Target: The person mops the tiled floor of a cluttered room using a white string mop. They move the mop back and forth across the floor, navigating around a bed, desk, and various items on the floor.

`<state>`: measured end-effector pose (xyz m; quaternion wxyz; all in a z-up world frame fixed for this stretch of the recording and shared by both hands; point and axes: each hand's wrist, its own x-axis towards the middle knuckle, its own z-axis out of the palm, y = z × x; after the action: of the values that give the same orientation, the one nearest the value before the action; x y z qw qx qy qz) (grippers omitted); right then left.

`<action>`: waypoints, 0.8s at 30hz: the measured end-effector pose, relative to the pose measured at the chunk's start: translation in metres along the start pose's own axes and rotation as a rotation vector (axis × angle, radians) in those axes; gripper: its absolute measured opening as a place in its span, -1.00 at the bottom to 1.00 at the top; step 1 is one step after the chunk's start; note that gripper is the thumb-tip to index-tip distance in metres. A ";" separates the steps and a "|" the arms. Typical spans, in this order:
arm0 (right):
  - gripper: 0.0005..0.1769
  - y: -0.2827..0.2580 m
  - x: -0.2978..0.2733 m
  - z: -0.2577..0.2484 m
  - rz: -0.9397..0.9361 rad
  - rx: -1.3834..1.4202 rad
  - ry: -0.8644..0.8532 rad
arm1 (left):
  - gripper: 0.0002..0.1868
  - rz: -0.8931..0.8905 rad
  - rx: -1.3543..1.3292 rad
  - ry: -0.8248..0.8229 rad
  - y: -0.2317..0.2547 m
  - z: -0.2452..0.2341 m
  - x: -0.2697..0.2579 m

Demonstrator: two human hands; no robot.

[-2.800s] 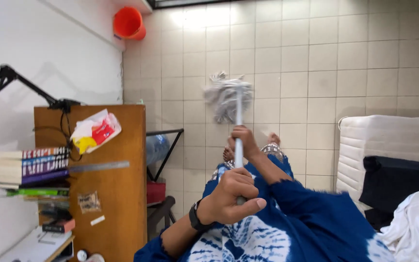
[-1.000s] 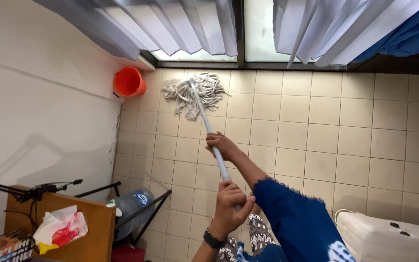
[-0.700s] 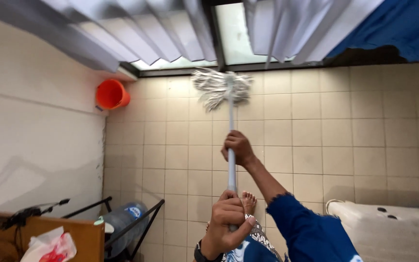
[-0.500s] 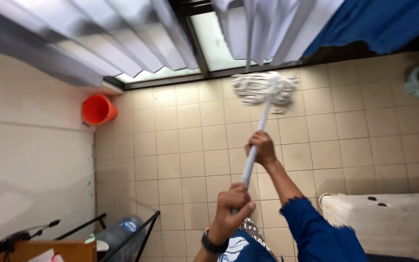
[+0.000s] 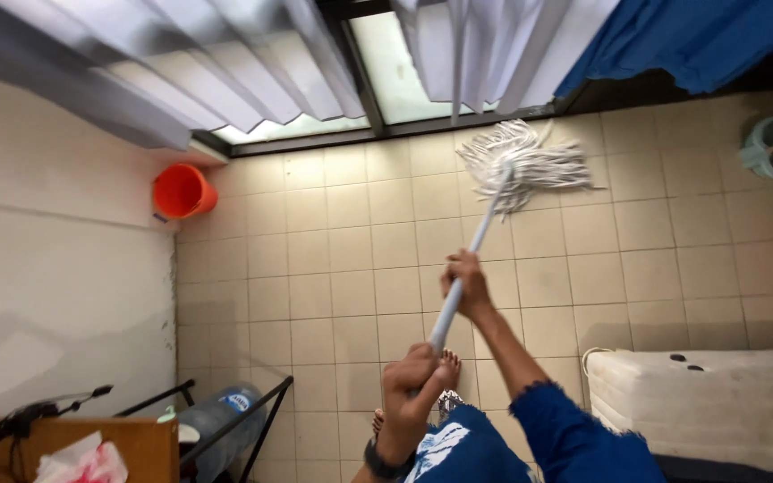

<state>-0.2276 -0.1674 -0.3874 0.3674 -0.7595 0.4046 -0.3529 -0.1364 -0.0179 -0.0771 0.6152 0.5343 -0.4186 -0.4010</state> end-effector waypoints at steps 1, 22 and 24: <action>-0.82 -0.018 -0.001 0.015 -0.009 0.006 -0.009 | -0.68 0.004 0.005 0.013 0.006 -0.007 -0.011; -0.77 -0.172 -0.046 0.098 -0.356 0.234 -0.301 | -0.60 -0.224 0.360 -0.004 0.050 -0.065 -0.110; -0.82 -0.168 -0.056 0.067 -0.362 0.064 -0.205 | -0.56 -0.135 0.278 -0.117 0.063 -0.062 -0.109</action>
<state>-0.1353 -0.0323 -0.2912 0.3612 -0.8397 0.2108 -0.3465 -0.1110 0.1117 -0.0292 0.4814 0.6172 -0.4682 -0.4100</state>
